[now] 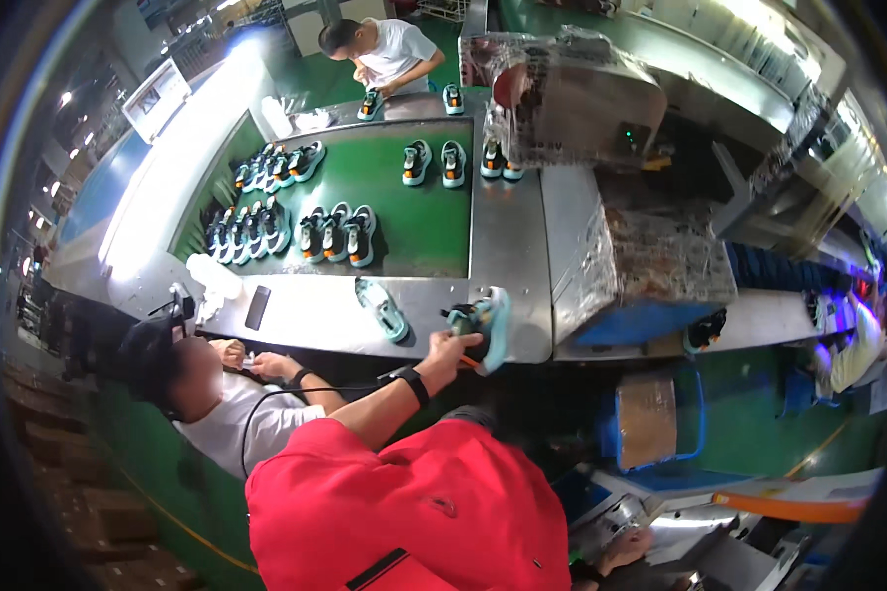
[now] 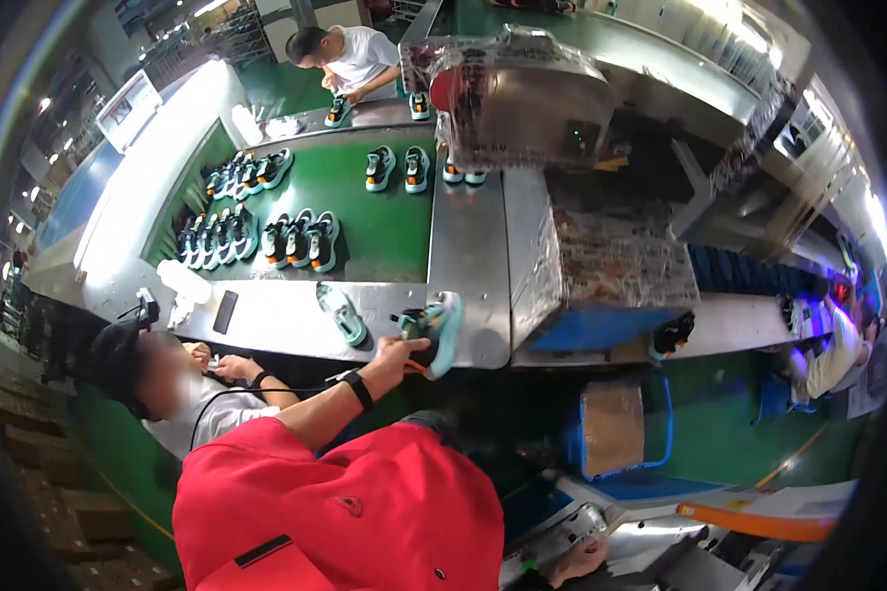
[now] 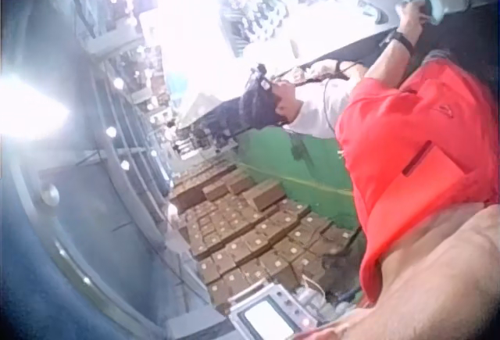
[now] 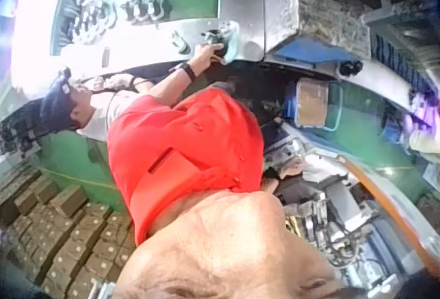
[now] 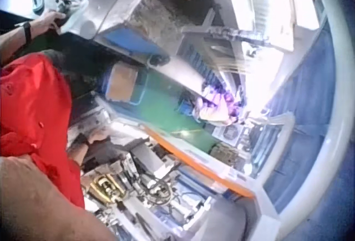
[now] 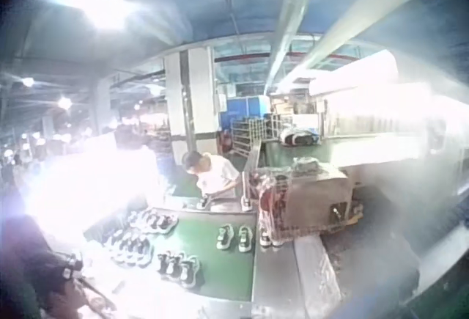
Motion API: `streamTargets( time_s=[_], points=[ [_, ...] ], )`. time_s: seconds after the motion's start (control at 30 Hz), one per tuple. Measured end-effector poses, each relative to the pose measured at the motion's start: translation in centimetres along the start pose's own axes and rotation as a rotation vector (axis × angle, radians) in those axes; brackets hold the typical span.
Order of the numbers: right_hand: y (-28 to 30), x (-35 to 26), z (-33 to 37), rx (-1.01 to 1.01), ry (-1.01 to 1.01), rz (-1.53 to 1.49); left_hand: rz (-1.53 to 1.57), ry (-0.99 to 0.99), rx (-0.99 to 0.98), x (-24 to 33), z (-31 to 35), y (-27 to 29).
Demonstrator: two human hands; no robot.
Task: Assembling shoe components using factory machinery and conveyor belts.
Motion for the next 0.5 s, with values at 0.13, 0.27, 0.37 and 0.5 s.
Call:
streamTargets(
  time_s=[0.13,0.27,0.37,0.5],
  points=[
    [9.9,-15.2,-12.9,0.122,0.184,-0.349,0.005,-0.105,0.195,4.5,-10.2,5.7],
    [20.4,-33.2,-22.8,0.213,0.448,-0.522,-0.156,-0.214,0.252,10.6,-17.8,5.5],
    [27.9,-47.6,-28.1,0.347,0.68,-0.338,-0.454,-0.321,0.416,13.4,-23.7,5.9],
    [34.0,-69.5,-30.5,0.373,1.06,-0.219,-0.817,-0.446,0.436,11.7,-31.0,5.3]
  ],
)
Point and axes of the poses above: each hand's wrist, its own z-axis away from the middle knuckle, its own y-axis out of the back of the hand, x = y × z, the point moved 8 cm from there along -z, towards the middle knuckle, and after that the axes turned 15 degrees about z, right-handed, at the moved point
